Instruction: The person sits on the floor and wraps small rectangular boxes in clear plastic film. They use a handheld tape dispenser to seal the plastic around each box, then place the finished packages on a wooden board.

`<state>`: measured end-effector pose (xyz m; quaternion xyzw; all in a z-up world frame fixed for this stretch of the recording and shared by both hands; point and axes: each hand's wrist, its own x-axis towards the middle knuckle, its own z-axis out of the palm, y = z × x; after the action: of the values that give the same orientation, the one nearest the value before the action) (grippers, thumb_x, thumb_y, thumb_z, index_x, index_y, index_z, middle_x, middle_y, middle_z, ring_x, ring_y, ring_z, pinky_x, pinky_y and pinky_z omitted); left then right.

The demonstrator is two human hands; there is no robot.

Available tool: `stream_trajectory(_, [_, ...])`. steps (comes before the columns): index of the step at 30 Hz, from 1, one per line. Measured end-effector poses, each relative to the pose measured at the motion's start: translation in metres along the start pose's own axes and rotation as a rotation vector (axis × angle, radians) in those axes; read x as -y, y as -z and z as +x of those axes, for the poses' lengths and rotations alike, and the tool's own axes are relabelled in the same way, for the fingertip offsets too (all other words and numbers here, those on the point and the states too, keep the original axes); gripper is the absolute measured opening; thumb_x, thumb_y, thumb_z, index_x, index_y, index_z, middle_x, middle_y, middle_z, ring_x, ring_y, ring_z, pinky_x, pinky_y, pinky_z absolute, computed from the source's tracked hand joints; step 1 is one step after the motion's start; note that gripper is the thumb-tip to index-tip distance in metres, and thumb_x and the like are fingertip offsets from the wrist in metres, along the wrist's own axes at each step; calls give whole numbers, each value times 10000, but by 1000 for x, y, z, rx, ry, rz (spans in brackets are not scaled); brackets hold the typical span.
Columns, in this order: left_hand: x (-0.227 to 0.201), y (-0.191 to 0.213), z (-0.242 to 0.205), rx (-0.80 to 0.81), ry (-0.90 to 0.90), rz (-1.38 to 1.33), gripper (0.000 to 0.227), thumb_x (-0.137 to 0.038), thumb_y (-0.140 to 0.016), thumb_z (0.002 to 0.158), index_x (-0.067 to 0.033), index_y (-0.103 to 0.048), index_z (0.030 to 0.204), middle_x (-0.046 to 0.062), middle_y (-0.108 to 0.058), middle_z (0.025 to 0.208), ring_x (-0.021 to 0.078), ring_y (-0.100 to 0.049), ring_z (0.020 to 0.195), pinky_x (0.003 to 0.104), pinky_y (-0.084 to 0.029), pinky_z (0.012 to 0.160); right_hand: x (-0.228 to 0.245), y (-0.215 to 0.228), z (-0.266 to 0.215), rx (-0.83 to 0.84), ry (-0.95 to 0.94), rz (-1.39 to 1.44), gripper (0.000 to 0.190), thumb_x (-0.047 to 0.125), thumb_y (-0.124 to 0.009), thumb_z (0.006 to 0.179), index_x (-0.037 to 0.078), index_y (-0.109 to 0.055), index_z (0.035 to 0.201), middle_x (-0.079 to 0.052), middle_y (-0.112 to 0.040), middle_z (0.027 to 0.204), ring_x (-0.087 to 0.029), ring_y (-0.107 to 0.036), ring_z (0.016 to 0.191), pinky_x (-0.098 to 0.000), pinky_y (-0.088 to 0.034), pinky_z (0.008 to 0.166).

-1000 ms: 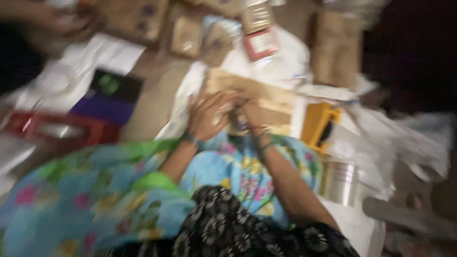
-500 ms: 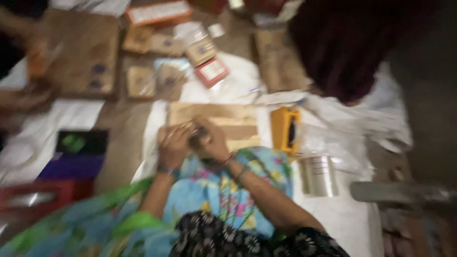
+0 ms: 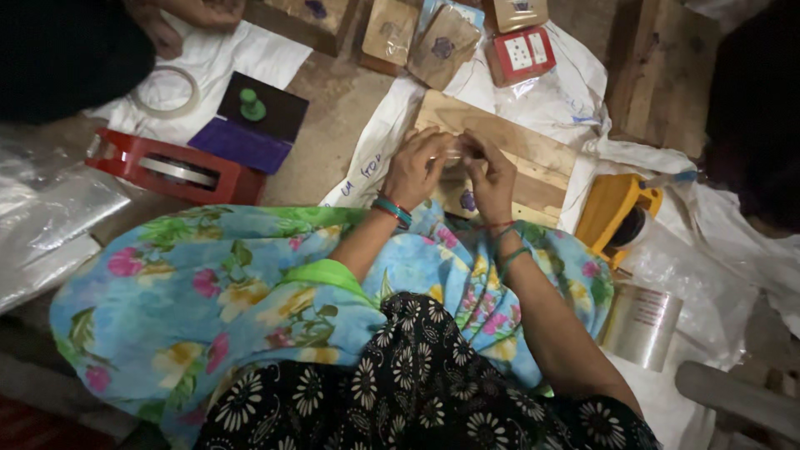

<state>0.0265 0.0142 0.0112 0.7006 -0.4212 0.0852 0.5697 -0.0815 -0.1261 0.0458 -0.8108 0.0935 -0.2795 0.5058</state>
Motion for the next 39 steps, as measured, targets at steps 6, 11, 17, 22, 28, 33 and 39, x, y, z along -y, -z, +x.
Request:
stream_trajectory(6, [3,-13,2,-113,86,6,168,-85,-689,943,-86,-753,1098,164,-736,1120,361,-689,1092,440,-539,957,-8,-9,6,-74,-88,38,281,-45,-636,973,-20,-678,1250,-97,-755,1123,-150,-711,1051,-274,-560,921])
stream_trajectory(11, [0,-15,3,-161,141,-10,165,-54,-680,926,-93,-767,1061,148,-746,1083,343,-696,1053,421,-565,904,-23,-14,9,-159,-127,117,164,-89,-634,955,-34,-694,1097,-74,-714,1013,-127,-685,934,-261,-564,837])
stream_trajectory(17, [-1,-13,2,-172,112,-17,238,54,-604,853,-75,-733,1007,113,-749,1015,344,-706,1112,438,-558,958,-40,-10,9,-138,-69,214,112,-134,-623,956,-26,-644,932,-78,-717,1025,-143,-656,956,-263,-536,879])
stream_trajectory(22, [-4,-13,6,-178,108,-7,220,-30,-713,772,-48,-722,991,177,-716,1054,384,-673,994,457,-546,901,-28,-6,10,-92,-109,240,134,-114,-594,934,-25,-692,951,-71,-725,1055,-133,-674,975,-256,-546,878])
stream_trajectory(28, [-11,-19,8,-136,483,-125,161,-47,-685,851,-103,-717,999,129,-739,1087,300,-740,947,390,-601,817,-9,-8,10,-108,-137,148,73,-69,-654,923,-10,-666,965,-55,-714,1035,-114,-646,910,-247,-525,825])
stream_trajectory(33, [-10,-21,5,-222,261,-50,184,5,-691,817,-98,-725,966,128,-739,1137,324,-726,989,387,-594,826,-7,-9,11,-59,-182,342,50,-40,-662,965,-6,-652,1001,-57,-695,1070,-108,-643,974,-238,-525,892])
stream_trajectory(39, [-12,-22,8,-226,364,-70,169,8,-684,827,-94,-745,947,113,-752,1115,275,-743,846,362,-595,749,-17,-14,13,-103,-184,265,128,-79,-674,933,15,-589,947,-47,-658,1004,-104,-618,918,-231,-526,846])
